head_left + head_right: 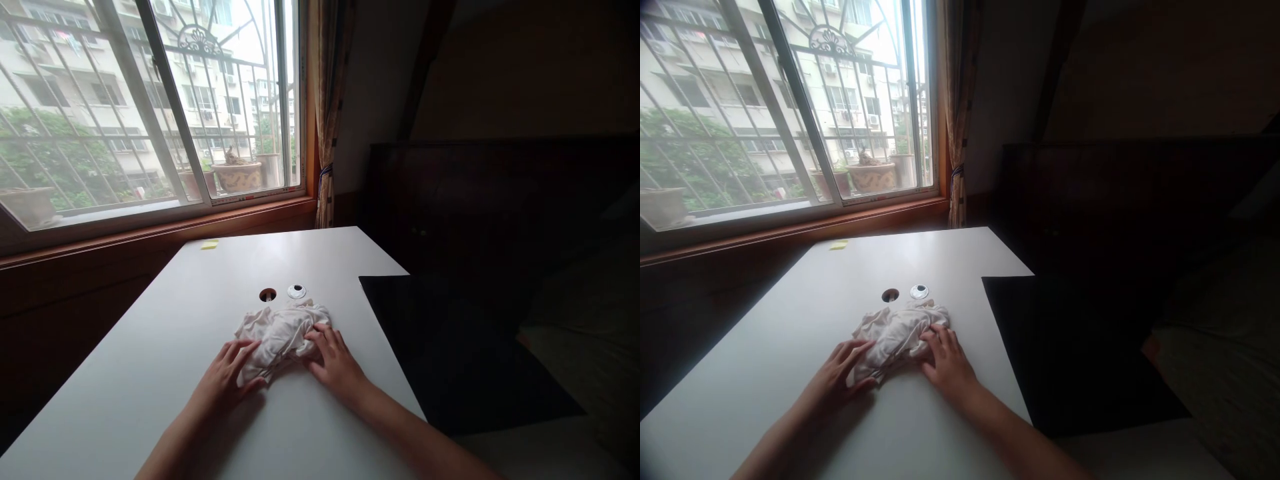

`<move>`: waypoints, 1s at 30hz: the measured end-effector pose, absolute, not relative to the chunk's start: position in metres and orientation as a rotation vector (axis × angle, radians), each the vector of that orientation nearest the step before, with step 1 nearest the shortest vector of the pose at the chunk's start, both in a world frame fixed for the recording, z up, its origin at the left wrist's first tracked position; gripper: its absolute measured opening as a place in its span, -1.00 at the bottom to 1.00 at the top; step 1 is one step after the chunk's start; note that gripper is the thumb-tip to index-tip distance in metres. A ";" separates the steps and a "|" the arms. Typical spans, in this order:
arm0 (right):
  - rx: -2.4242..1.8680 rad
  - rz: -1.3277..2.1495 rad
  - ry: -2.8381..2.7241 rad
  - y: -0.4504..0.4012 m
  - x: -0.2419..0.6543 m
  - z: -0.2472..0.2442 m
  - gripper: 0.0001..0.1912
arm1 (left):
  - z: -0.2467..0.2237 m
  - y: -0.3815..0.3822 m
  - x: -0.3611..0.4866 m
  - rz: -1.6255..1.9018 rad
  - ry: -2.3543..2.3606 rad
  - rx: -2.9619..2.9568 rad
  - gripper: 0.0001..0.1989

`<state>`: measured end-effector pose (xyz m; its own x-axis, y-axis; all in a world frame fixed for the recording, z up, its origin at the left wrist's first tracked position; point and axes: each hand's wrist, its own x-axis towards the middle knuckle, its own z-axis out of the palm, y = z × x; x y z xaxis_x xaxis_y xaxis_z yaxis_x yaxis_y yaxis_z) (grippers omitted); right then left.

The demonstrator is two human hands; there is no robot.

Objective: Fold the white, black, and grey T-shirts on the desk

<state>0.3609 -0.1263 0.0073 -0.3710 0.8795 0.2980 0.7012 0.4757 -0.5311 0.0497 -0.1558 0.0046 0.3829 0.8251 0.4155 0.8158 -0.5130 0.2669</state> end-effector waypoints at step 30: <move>-1.108 0.579 -1.554 -0.135 0.387 0.031 -0.76 | 0.039 -0.151 0.041 1.947 1.318 0.568 -0.92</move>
<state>0.3868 -0.1351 0.0312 0.0241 0.8756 0.4825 0.3459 0.4455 -0.8257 0.0411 -0.1506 0.0386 -0.6533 0.7566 -0.0298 -0.3088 -0.2303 0.9228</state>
